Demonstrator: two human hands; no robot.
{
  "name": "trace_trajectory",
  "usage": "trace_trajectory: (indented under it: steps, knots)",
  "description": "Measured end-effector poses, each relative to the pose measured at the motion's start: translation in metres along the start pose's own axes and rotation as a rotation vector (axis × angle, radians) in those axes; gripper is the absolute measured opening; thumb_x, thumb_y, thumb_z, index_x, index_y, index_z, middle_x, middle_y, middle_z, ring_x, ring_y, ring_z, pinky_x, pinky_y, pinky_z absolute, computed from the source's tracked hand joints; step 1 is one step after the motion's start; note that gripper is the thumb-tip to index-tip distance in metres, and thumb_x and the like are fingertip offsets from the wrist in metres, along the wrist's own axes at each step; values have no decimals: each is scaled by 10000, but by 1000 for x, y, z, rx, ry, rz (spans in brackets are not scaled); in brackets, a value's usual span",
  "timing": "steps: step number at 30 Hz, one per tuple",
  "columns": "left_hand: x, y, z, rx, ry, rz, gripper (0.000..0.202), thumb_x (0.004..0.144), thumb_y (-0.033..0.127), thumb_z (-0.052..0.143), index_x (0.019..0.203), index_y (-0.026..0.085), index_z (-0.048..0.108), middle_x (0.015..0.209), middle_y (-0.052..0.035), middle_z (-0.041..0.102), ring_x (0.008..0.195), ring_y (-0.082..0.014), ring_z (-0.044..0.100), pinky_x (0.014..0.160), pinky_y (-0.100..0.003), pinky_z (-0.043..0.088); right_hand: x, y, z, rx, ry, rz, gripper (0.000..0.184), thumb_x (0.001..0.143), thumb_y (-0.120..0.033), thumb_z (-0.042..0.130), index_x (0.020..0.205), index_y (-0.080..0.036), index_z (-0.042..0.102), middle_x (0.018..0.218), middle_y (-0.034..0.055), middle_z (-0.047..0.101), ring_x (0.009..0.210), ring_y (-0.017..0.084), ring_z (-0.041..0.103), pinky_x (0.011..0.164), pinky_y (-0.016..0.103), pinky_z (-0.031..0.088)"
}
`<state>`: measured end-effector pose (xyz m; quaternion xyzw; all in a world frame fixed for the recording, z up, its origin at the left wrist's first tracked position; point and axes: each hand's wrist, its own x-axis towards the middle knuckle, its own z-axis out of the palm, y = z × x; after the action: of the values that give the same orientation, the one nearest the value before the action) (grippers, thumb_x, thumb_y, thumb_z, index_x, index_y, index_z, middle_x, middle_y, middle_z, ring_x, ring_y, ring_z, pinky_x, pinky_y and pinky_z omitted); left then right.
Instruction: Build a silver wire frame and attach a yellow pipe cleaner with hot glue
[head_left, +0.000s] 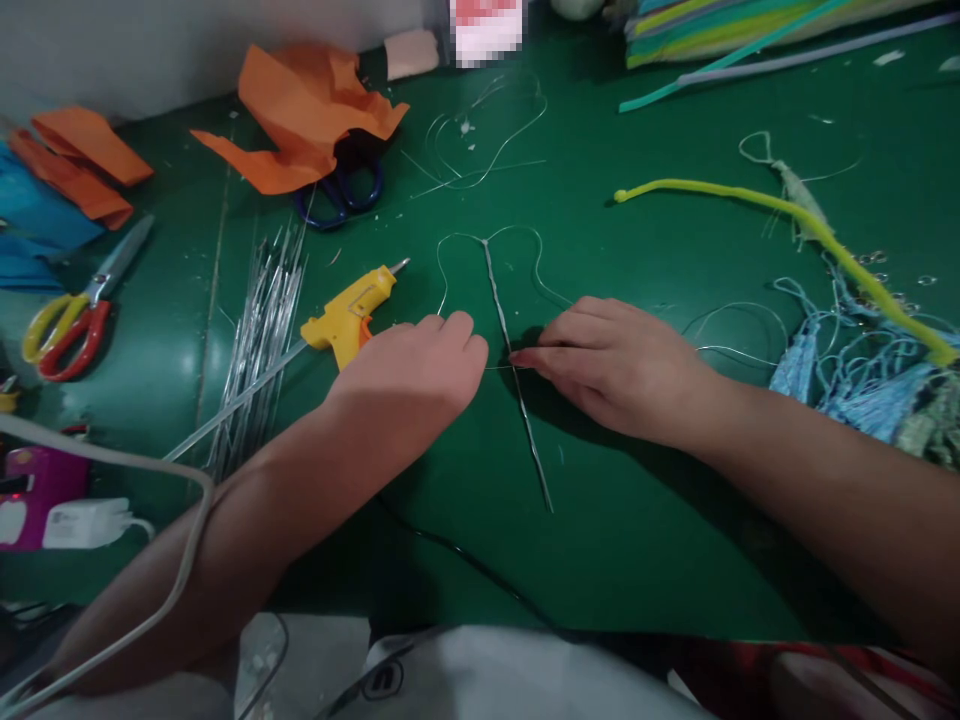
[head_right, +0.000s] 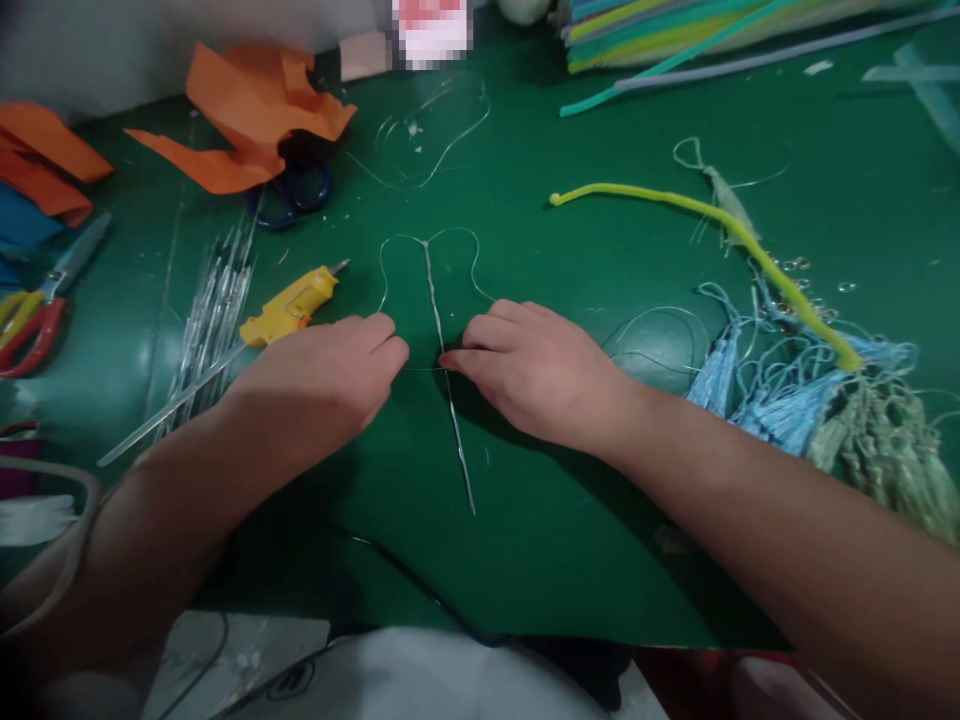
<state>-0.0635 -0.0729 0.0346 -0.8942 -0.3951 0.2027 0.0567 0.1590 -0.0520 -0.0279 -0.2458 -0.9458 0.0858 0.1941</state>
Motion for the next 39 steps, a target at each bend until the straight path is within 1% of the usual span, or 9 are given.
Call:
trace_trajectory:
  steps: [6, 12, 17, 19, 24, 26, 29, 35, 39]
  knots:
    - [-2, -2, 4, 40, 80, 20, 173, 821, 18, 503, 797, 157, 601, 754, -69, 570, 658, -228, 576, 534, -332, 393, 0, 3, 2, 28, 10, -18, 349, 1014, -191, 415, 1187, -158, 717, 932, 97, 686, 815, 187, 522, 700, 330, 386]
    - [-3, -2, 1, 26, 4, -6, 157, 830, 39, 511, 819, 156, 615, 781, -81, 587, 662, -239, 588, 516, -339, 371, 0, 3, 1, 0, -33, -10, 369, 1015, -200, 393, 1187, -199, 719, 911, 83, 664, 796, 183, 487, 680, 326, 356]
    - [-4, -2, 0, 29, -24, -61, 169, 840, 47, 492, 869, 148, 625, 807, -81, 604, 542, -201, 543, 443, -328, 232, 0, 3, 2, 18, -32, -4, 365, 1011, -202, 398, 1188, -190, 717, 926, 89, 660, 810, 186, 497, 688, 330, 366]
    - [-5, -1, 1, 11, -6, -64, 147, 827, 54, 515, 869, 148, 620, 797, -69, 603, 500, -181, 522, 435, -321, 195, 0, 4, 2, 27, -32, -7, 359, 1008, -201, 405, 1194, -192, 711, 933, 90, 658, 815, 187, 503, 687, 329, 366]
    - [-4, -2, 4, -37, 32, -58, 98, 830, 90, 537, 861, 153, 605, 776, -42, 592, 513, -169, 536, 439, -300, 199, 1, 3, 1, 3, -42, -1, 362, 1016, -210, 394, 1194, -186, 708, 936, 90, 660, 821, 188, 510, 692, 327, 365]
    - [-3, -2, 4, -45, 52, -58, 71, 867, 139, 535, 847, 154, 602, 774, -42, 592, 536, -168, 548, 444, -293, 196, 1, 3, 1, 2, -40, 3, 365, 1019, -213, 389, 1190, -182, 710, 936, 91, 662, 824, 190, 511, 691, 326, 363]
    - [-2, -3, 4, -37, 81, -2, 166, 938, 230, 509, 814, 160, 596, 741, -38, 584, 561, -180, 565, 455, -296, 206, 1, 3, 2, 9, -37, 10, 361, 1016, -210, 393, 1181, -179, 712, 934, 91, 666, 826, 192, 510, 690, 328, 365]
    - [-2, -5, 9, -44, 193, 150, 202, 898, 54, 446, 824, 175, 590, 709, -25, 559, 554, -174, 528, 485, -317, 255, 0, 5, 4, 32, -26, 14, 340, 1001, -202, 421, 1171, -180, 715, 922, 89, 664, 830, 195, 521, 696, 332, 375]
    - [0, -5, 16, -44, 235, 131, 170, 886, 89, 470, 787, 178, 575, 721, -23, 551, 544, -167, 498, 476, -318, 246, 0, 4, 3, 18, -25, 18, 332, 1004, -213, 430, 1167, -176, 717, 928, 92, 673, 824, 194, 531, 698, 333, 388]
